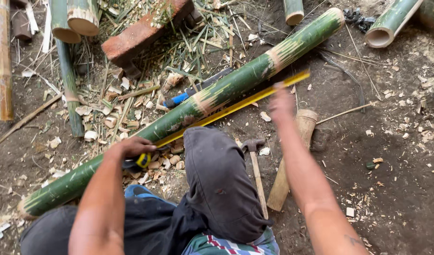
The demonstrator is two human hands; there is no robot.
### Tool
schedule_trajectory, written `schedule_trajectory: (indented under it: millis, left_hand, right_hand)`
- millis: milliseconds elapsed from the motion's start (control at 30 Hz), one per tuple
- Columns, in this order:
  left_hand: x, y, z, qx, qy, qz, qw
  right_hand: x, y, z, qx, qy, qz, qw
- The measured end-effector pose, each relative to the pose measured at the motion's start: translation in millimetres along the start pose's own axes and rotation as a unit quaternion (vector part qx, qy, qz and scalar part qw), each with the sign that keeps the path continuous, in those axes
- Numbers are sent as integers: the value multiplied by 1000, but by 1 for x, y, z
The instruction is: The person measures bamboo poles with a tape measure and marks them with a pencil. They then use a hammer to drive nails into the bamboo to assemble a ladder-like structure. The person repositions the structure and continues hammering nails to secure the joints.
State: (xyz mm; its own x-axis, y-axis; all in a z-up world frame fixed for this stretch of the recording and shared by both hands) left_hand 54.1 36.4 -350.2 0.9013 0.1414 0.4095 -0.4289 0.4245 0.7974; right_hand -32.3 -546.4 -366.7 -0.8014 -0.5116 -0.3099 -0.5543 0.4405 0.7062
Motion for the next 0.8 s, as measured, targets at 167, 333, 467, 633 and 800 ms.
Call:
schedule_trajectory:
  millis: [167,333,467,633,800]
  left_hand:
    - [-30,-64,73,-114,31,-19,993]
    - [-28,-52,57,-72,122,12,990]
    - [-30,-31,32,-65,93,29,993]
    - [-26,-65,54,-107,29,57,992]
    - [-16,-98,79,-118,10,75,990]
  right_hand:
    - [-114,22,187,0,357,-129,925]
    - [-87,-40,140,6,300,-76,951]
    - [-39,-102,50,10,218,20,976]
    - [-43,-126,33,9,217,58,975]
    - [-64,-124,50,18,234,22,972]
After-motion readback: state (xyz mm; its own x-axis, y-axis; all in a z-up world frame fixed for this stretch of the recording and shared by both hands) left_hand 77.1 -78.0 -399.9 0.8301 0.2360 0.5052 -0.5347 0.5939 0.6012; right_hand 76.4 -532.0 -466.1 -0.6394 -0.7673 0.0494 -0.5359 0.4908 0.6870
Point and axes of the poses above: each hand's wrist, its own y-axis away from the middle knuckle, its own x-axis out of the back of the hand, z = x × y, the point moved 10 cm from there along -y, towards the middle knuckle, and after that the axes turned 14 degrees about -x, right-handed, at the moved point
